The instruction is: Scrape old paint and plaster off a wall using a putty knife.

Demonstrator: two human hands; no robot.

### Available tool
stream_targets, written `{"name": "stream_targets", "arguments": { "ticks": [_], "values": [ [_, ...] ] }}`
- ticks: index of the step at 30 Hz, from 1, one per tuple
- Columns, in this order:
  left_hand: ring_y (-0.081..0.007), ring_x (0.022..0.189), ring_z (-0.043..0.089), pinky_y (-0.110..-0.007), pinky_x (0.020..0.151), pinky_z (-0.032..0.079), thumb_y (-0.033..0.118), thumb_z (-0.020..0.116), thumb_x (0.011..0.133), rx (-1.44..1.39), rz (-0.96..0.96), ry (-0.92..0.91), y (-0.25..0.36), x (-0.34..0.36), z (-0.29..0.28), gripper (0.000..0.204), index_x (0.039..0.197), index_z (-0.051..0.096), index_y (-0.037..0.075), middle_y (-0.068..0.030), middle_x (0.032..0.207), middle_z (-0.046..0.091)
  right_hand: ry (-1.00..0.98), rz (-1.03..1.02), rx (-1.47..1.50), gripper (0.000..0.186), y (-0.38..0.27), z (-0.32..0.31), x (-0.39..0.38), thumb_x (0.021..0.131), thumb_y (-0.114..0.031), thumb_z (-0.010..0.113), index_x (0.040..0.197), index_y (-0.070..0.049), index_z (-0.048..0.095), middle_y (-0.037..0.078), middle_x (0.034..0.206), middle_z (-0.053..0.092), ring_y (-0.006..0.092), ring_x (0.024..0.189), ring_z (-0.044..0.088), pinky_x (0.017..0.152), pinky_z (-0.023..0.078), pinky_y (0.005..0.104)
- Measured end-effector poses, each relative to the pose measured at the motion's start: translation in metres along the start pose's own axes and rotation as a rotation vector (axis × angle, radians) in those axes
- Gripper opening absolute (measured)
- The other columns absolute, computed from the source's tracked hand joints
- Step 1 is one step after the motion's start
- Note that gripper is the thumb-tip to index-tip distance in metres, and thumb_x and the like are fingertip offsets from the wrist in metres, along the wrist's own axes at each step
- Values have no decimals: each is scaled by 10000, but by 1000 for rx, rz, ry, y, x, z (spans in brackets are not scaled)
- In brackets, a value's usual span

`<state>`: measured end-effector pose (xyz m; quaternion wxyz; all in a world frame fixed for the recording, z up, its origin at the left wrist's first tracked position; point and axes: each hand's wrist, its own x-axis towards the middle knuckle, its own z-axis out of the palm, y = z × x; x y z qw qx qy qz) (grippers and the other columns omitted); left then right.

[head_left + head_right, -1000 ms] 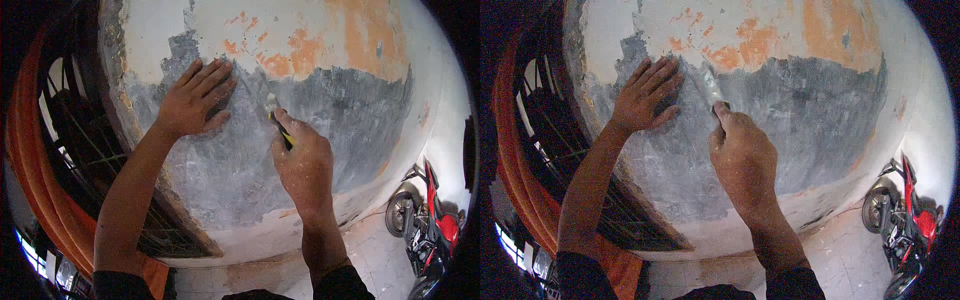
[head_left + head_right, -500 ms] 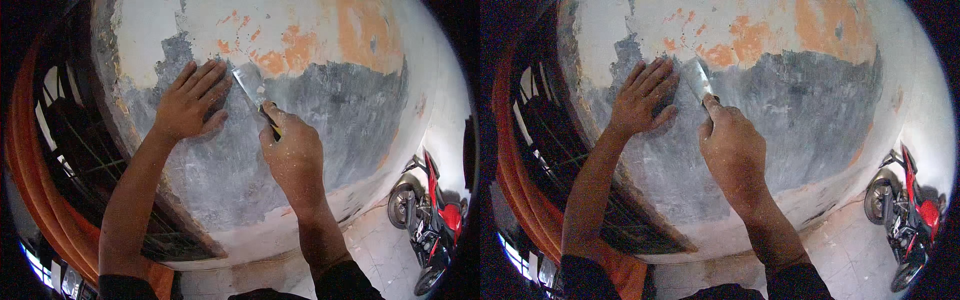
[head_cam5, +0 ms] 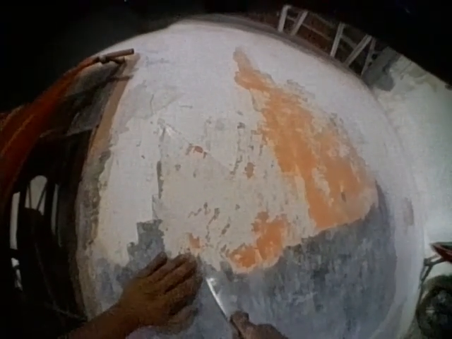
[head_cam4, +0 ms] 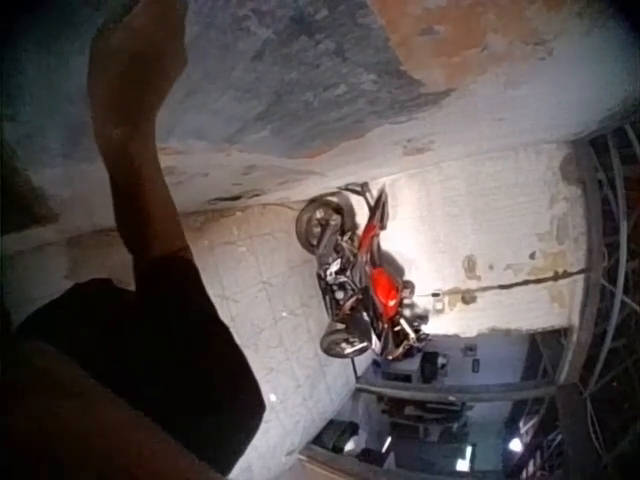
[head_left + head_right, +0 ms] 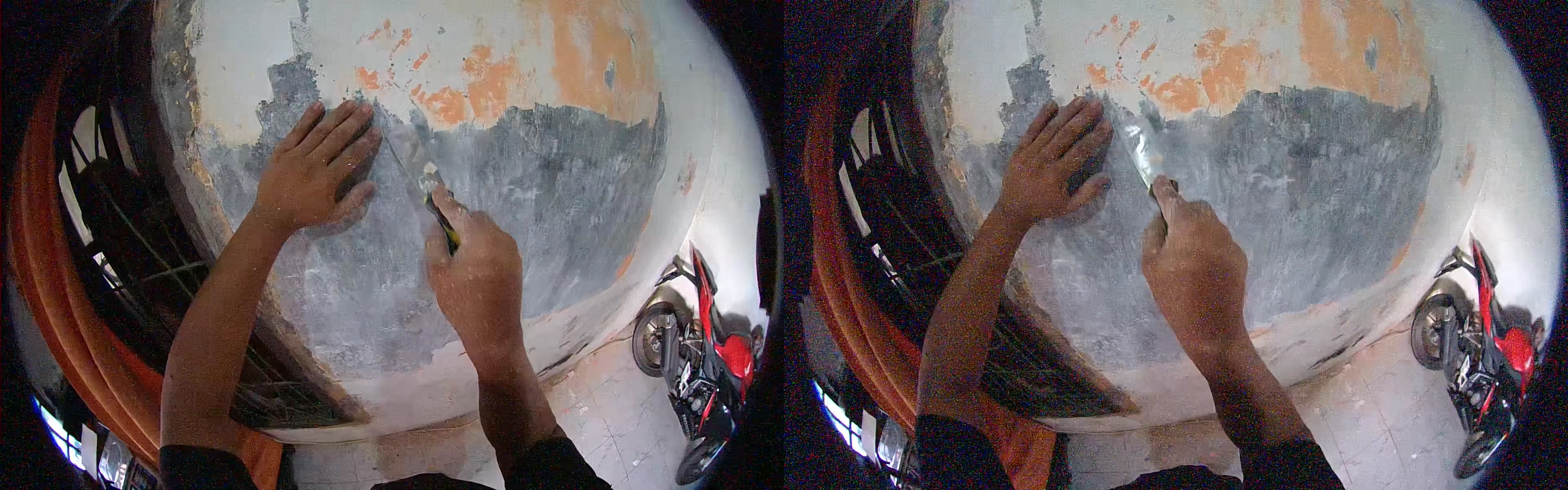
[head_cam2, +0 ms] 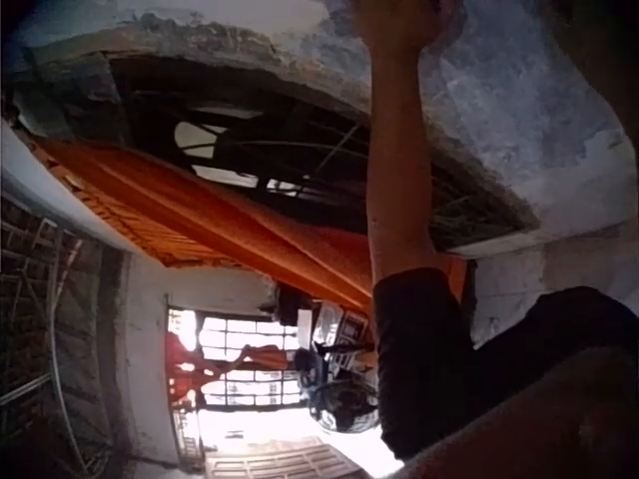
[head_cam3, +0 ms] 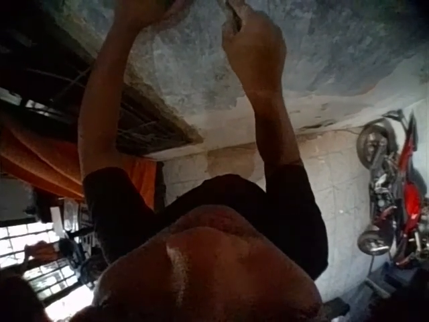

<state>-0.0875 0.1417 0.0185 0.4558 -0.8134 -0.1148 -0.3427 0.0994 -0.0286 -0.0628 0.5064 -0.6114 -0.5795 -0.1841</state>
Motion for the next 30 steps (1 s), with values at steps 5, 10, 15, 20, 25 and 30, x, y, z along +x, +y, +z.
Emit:
{"name": "stream_targets", "arguments": {
  "ticks": [5,10,15,20,25,30],
  "values": [
    [-272,1485,434,-498,1269,264,399,720,902,1,27,27,-2,3,1,646,1467,558,131,-96,1602,461,120,-83,46,308,5,4,6,950,-156,637,1242,-94,712,171,901,683,362,799,702,707,573,478],
    [-268,1490,429,-490,1269,265,411,718,900,26,9,19,0,1,2,701,1491,530,85,-94,1605,458,74,-17,102,321,-2,8,20,946,-147,640,1254,-91,709,178,902,681,371,804,703,714,571,489],
    [-260,1494,421,-475,1275,260,406,723,901,29,-5,-34,0,2,-1,726,1500,515,53,-96,1600,464,105,-74,91,333,5,2,4,949,-154,635,1268,-84,702,186,906,684,385,812,702,724,572,488],
    [-248,1487,428,-473,1280,258,416,717,917,17,5,16,-2,1,-2,691,1477,539,53,-90,1579,490,57,-25,84,334,-7,2,19,957,-165,621,1270,-80,701,196,938,700,396,841,708,736,569,509],
    [-251,1477,440,-478,1277,268,413,717,917,13,2,29,-1,-2,1,670,1457,552,52,-89,1571,498,29,5,78,342,-3,-2,-3,916,-91,659,1249,-34,709,215,997,720,393,879,718,784,575,474],
    [-258,1473,448,-481,1273,277,399,719,917,20,-4,1,-1,3,0,659,1453,556,53,-90,1567,504,129,-55,75,381,-4,9,12,889,-30,689,1269,-7,708,243,1034,731,387,884,725,808,579,451]
  ]
}}
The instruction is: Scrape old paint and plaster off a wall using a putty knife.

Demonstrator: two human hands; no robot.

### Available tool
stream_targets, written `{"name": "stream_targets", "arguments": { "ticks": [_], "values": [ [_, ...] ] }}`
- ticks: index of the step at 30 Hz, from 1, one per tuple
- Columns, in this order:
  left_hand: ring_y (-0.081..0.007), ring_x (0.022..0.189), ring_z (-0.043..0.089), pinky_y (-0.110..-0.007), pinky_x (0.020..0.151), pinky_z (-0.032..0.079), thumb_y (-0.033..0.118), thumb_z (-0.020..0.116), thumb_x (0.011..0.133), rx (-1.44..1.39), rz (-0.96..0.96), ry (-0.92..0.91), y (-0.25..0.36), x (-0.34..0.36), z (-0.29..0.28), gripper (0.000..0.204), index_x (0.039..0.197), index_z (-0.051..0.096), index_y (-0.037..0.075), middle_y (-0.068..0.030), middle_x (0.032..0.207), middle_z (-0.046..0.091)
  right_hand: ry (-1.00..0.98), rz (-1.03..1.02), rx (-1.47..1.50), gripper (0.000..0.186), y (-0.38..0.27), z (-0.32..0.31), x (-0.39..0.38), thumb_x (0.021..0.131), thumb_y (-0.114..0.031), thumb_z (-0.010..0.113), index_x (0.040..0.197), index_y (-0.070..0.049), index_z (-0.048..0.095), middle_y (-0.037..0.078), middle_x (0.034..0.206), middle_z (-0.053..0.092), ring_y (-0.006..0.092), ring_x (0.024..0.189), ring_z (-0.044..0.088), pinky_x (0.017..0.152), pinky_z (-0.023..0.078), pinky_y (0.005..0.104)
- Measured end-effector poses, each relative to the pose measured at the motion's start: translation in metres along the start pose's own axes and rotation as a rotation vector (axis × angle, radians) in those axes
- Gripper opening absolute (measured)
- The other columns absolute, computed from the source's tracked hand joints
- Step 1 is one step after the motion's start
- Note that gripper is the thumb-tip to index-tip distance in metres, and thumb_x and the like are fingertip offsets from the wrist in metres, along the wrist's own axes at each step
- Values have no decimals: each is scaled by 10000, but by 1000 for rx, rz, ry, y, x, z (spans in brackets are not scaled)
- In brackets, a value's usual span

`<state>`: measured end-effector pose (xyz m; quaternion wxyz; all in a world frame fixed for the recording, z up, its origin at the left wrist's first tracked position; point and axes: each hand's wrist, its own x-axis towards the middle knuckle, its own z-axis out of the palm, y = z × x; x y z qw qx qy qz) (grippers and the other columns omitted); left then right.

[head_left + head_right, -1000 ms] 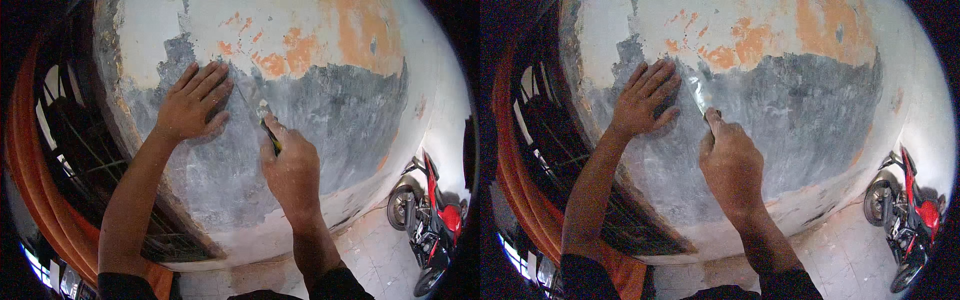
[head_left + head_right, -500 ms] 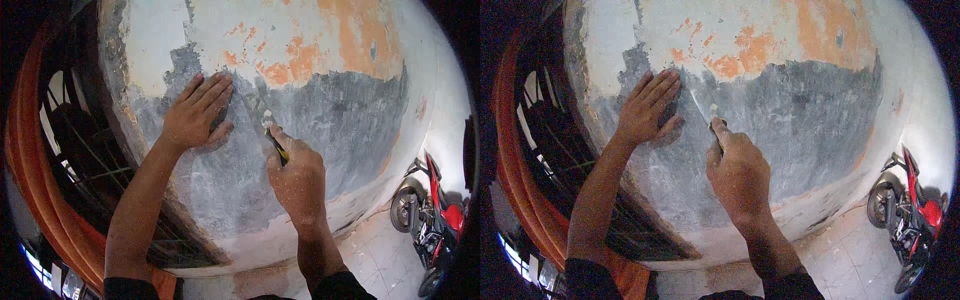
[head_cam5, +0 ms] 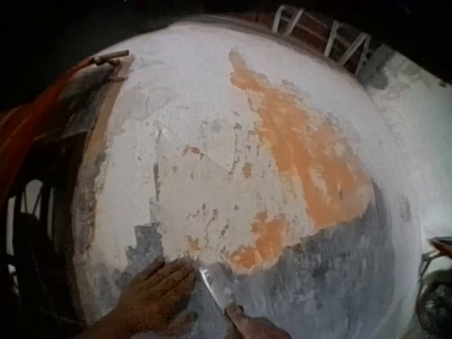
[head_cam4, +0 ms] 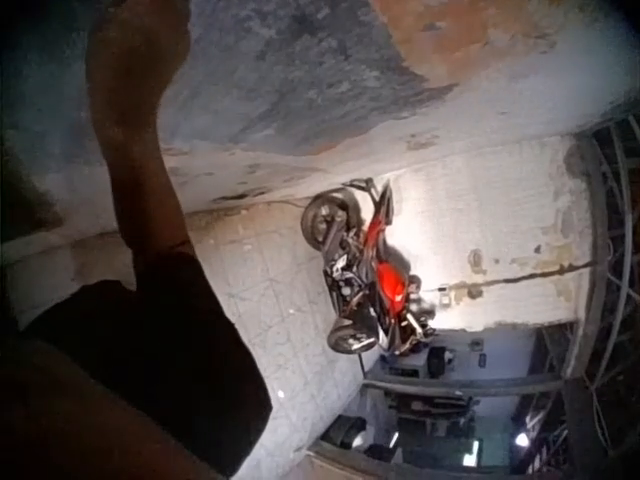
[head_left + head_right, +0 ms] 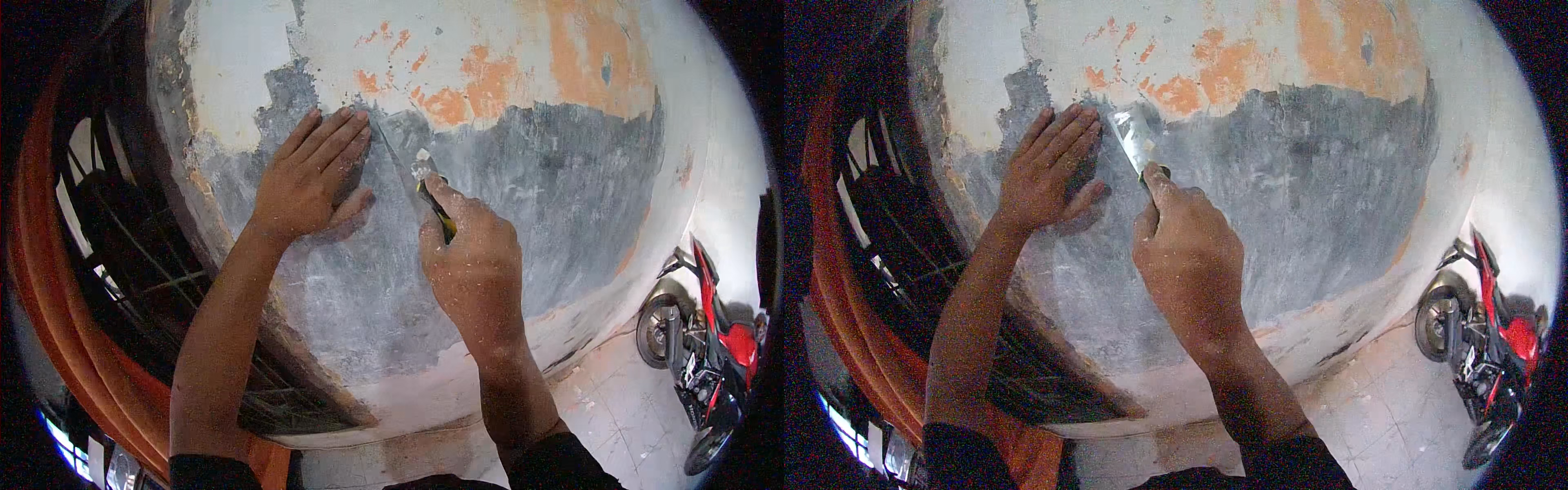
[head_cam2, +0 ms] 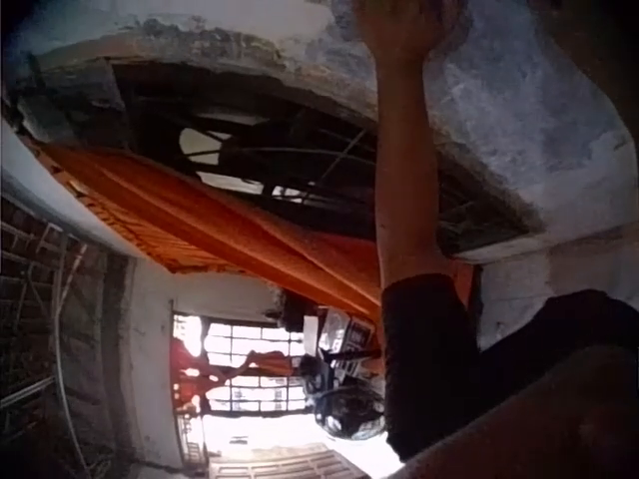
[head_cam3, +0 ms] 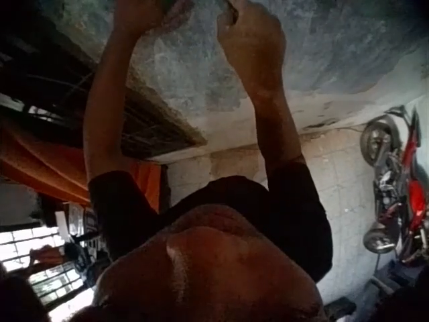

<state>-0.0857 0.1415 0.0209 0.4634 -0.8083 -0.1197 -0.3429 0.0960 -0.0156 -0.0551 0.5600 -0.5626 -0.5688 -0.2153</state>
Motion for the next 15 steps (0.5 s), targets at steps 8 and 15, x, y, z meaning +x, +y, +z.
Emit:
{"name": "stream_targets", "arguments": {
  "ticks": [8,15],
  "values": [
    [-256,1475,447,-479,1268,287,390,729,908,-16,1,34,1,0,1,659,1450,563,53,-94,1553,519,-63,28,-84,333,-4,0,0,965,-157,629,1286,-94,686,159,927,696,346,829,705,715,586,456],
    [-252,1474,449,-470,1269,284,401,722,912,5,1,28,-2,-4,-1,651,1441,574,51,-94,1546,526,-47,2,-23,326,-3,0,-17,963,-148,635,1281,-99,690,147,869,664,338,784,696,682,582,454]
  ]
}}
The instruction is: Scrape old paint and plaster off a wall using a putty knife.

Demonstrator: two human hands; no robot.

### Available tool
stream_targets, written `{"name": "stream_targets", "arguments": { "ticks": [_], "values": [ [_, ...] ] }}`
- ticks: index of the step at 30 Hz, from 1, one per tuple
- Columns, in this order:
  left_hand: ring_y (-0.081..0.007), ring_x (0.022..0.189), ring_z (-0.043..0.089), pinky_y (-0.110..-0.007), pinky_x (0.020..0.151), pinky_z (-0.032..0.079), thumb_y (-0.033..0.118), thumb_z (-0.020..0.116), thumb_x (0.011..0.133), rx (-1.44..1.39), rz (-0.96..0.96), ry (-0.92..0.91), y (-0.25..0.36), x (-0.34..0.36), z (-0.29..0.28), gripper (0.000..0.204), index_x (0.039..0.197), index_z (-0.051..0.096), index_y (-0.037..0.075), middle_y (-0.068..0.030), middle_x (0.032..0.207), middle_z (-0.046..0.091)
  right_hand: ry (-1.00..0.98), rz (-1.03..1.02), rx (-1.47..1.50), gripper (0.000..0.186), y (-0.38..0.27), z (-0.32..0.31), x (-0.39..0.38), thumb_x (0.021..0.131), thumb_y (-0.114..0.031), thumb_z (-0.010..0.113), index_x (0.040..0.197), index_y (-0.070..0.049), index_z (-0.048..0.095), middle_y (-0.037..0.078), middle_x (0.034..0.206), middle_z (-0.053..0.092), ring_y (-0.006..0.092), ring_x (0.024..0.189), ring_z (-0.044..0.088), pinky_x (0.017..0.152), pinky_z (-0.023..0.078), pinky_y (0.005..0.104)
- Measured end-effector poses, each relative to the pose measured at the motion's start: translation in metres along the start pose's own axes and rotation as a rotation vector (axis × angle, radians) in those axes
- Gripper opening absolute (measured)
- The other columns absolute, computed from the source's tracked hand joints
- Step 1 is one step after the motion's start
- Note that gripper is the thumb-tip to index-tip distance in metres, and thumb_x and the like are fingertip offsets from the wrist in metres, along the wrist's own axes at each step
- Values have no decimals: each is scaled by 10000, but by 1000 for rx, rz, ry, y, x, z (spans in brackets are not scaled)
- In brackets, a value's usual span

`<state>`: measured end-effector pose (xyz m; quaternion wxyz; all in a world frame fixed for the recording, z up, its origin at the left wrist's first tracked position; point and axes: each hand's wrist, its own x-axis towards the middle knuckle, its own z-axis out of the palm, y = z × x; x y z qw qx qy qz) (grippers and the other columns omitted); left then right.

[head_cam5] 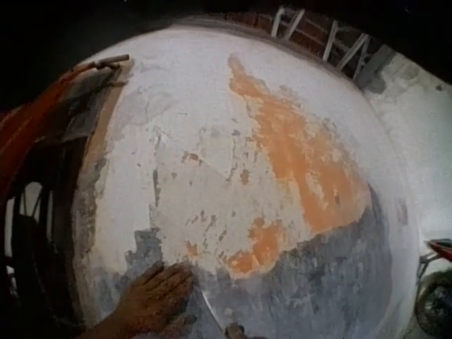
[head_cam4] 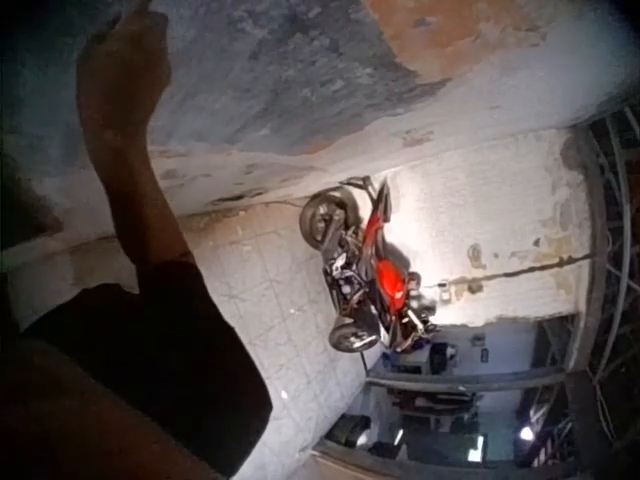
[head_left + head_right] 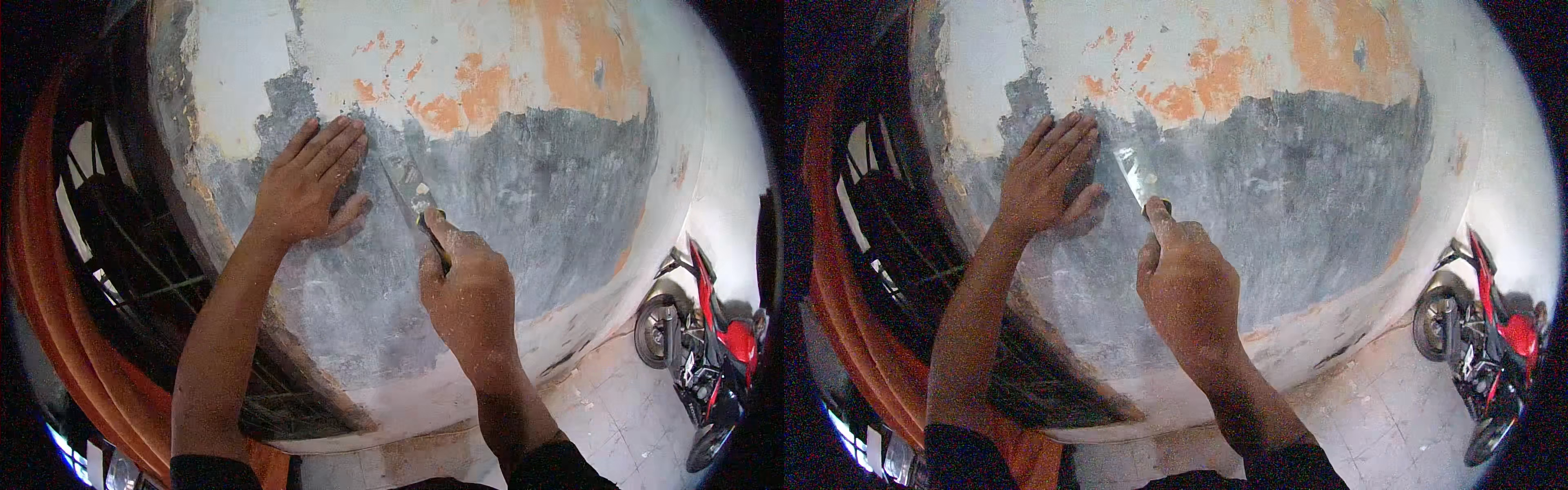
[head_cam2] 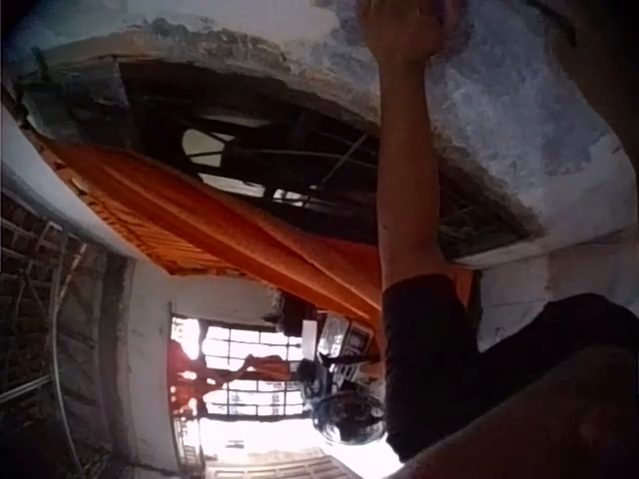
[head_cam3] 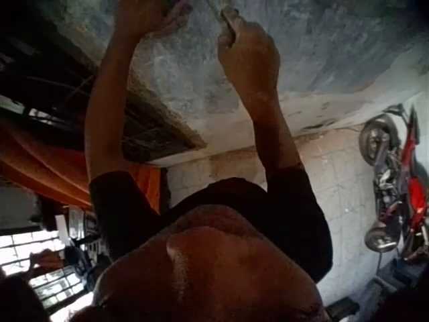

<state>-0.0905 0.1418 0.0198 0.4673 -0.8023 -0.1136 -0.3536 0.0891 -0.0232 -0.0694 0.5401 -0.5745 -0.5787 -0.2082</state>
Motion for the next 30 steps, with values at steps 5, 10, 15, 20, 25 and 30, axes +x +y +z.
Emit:
{"name": "stream_targets", "arguments": {
  "ticks": [5,10,15,20,25,30],
  "values": [
    [-260,1473,449,-476,1268,286,406,710,920,-19,-6,-12,-2,-2,5,664,1462,551,57,-93,1554,516,44,-23,-36,336,-6,7,26,955,-152,647,1283,-95,688,147,856,653,333,781,696,675,580,453],
    [-267,1473,448,-484,1267,286,407,717,907,-14,-2,1,1,-2,3,687,1473,539,61,-100,1564,503,-3,19,7,332,-1,6,-3,972,-170,623,1290,-102,688,167,880,671,352,790,700,696,582,468],
    [-268,1487,426,-514,1262,287,391,721,899,-57,-2,17,6,4,4,717,1501,506,67,-105,1580,482,-25,62,11,342,-6,-2,27,978,-170,614,1307,-108,684,186,898,683,375,804,700,728,584,481],
    [-343,1485,423,-572,1243,277,352,698,924,-113,-92,17,47,-19,14,741,1561,432,82,-138,1597,454,-72,139,52,391,-4,5,-6,951,-113,675,1334,-35,676,271,1057,707,421,973,715,853,568,454],
    [-386,1373,532,-576,1126,431,365,624,997,-401,-391,168,104,-18,10,676,1577,411,90,-200,1528,505,-111,222,67,421,-27,-10,35,976,-147,637,1390,-71,651,296,1074,691,422,1018,701,884,553,457],
    [-305,1288,591,-443,1019,530,501,340,1121,-1714,-1318,216,145,25,-52,666,1590,377,30,-262,1421,572,-137,78,272,408,1,2,25,977,-149,564,1339,27,627,349,1069,674,492,1012,677,892,552,534]
  ]
}}
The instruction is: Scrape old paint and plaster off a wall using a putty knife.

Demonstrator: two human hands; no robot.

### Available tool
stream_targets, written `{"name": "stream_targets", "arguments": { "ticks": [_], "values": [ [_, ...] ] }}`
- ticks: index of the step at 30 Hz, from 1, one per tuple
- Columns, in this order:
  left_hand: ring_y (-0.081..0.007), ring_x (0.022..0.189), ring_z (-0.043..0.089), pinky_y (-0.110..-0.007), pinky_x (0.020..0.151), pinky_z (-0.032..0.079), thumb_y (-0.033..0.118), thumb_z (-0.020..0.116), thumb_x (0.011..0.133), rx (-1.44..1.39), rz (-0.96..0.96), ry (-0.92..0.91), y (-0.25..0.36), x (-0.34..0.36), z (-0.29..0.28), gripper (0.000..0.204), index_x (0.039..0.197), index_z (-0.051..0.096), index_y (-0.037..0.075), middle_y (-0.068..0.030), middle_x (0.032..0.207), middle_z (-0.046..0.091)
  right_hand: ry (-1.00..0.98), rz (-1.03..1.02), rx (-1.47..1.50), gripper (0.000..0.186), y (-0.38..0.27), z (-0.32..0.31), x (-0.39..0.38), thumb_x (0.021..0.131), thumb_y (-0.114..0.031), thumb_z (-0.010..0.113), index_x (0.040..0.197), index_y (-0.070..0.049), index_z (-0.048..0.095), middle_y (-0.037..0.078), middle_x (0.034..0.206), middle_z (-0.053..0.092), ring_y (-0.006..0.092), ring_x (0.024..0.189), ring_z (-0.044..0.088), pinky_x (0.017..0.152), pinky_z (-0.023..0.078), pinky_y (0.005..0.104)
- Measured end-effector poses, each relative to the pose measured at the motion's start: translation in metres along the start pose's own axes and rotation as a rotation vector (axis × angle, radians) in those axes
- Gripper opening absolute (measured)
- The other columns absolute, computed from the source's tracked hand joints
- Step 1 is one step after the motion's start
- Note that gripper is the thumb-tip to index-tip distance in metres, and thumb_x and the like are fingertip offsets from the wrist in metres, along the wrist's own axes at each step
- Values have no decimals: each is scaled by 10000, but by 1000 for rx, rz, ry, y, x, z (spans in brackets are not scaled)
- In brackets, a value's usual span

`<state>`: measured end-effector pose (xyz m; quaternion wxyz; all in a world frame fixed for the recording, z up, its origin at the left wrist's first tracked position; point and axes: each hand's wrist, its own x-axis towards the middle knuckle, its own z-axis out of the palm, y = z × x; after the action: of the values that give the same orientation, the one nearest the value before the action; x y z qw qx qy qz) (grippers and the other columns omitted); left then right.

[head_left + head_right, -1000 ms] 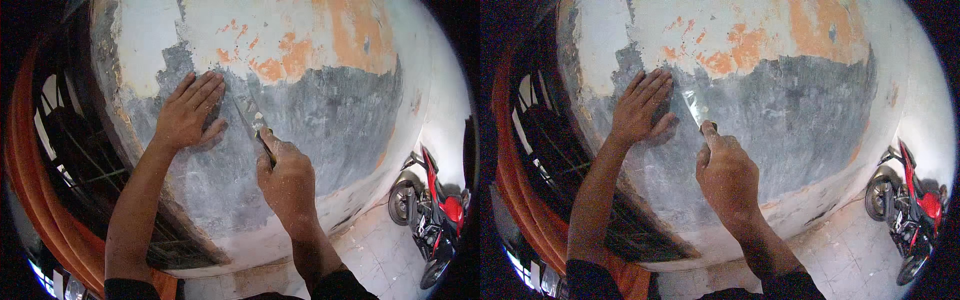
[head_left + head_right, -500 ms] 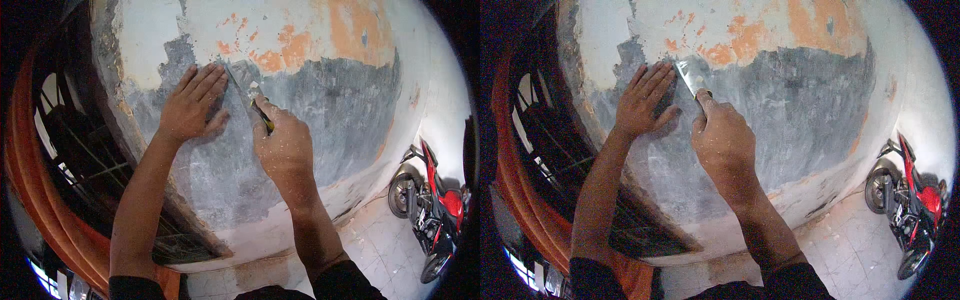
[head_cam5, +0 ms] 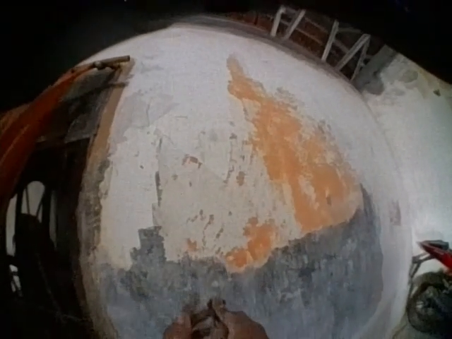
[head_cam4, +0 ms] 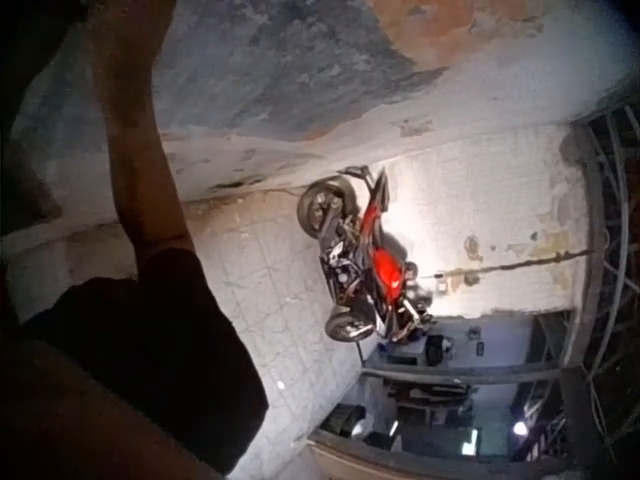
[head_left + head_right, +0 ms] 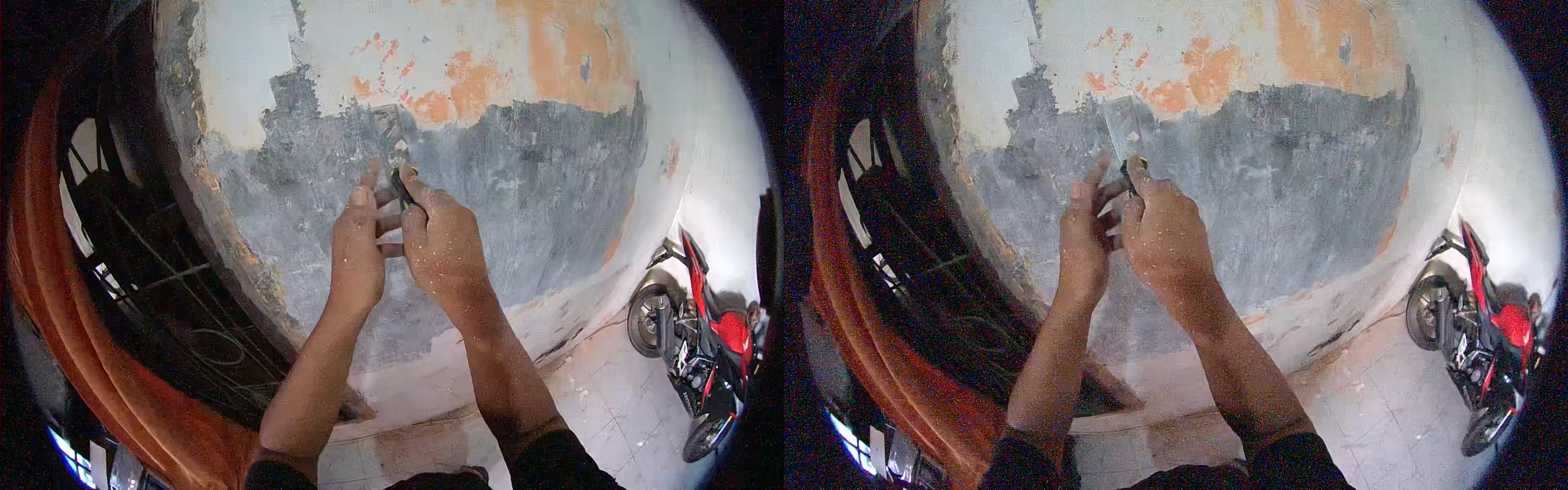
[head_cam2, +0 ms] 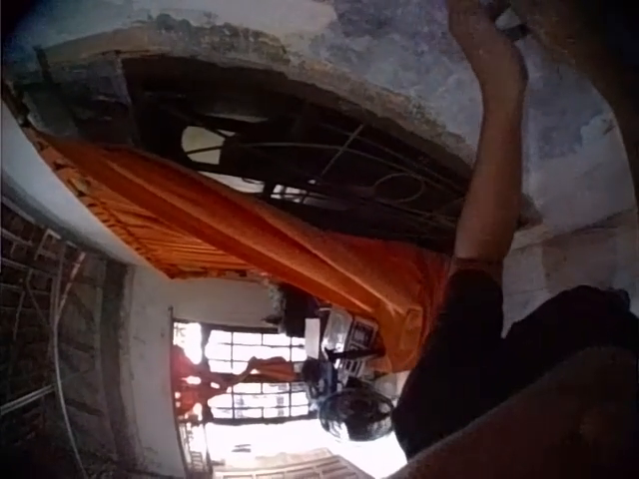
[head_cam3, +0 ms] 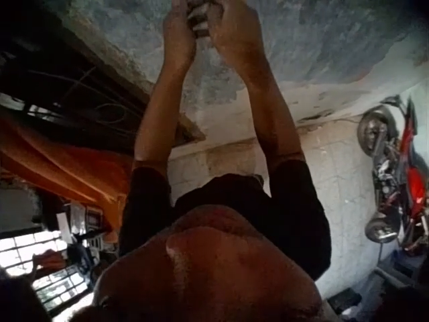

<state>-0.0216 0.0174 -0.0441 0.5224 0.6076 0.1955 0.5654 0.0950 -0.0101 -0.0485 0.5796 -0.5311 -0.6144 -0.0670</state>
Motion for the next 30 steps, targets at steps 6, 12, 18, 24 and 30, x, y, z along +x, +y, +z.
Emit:
{"name": "stream_targets", "arguments": {
  "ticks": [6,12,18,24,30],
  "values": [
    [-319,1236,614,-419,970,536,457,356,1126,454,238,66,-39,8,10,658,1593,342,-7,-263,1343,590,-395,27,219,503,20,-24,25,1003,-95,467,1498,-38,532,214,1210,731,283,936,729,860,576,393],
    [-389,981,690,-477,804,580,209,548,1039,1016,345,392,-72,0,33,643,1621,299,100,-246,1196,628,-768,-166,-130,552,32,-68,72,968,-190,592,1515,-133,543,181,1185,719,267,890,713,866,596,417],
    [-404,770,710,-478,626,586,106,615,946,1351,207,550,-64,-3,75,687,1585,363,110,-250,1140,631,-92,-1068,-672,618,114,-88,155,870,-315,682,1460,-164,574,140,1563,468,358,1364,518,1167,393,529],
    [-412,759,719,-493,616,595,125,583,961,1507,235,669,-45,12,98,623,1558,410,96,-252,1069,658,-180,-1289,-714,774,142,-92,191,865,-500,733,1562,-300,462,-1,1698,304,280,1561,278,1291,187,550],
    [-431,803,731,-531,685,601,152,554,982,1552,82,614,-32,9,100,570,1537,445,89,-260,991,691,-121,-1277,-584,819,156,-84,194,822,-534,738,1565,-334,457,-9,1684,341,263,1553,304,1293,183,540]
  ]
}}
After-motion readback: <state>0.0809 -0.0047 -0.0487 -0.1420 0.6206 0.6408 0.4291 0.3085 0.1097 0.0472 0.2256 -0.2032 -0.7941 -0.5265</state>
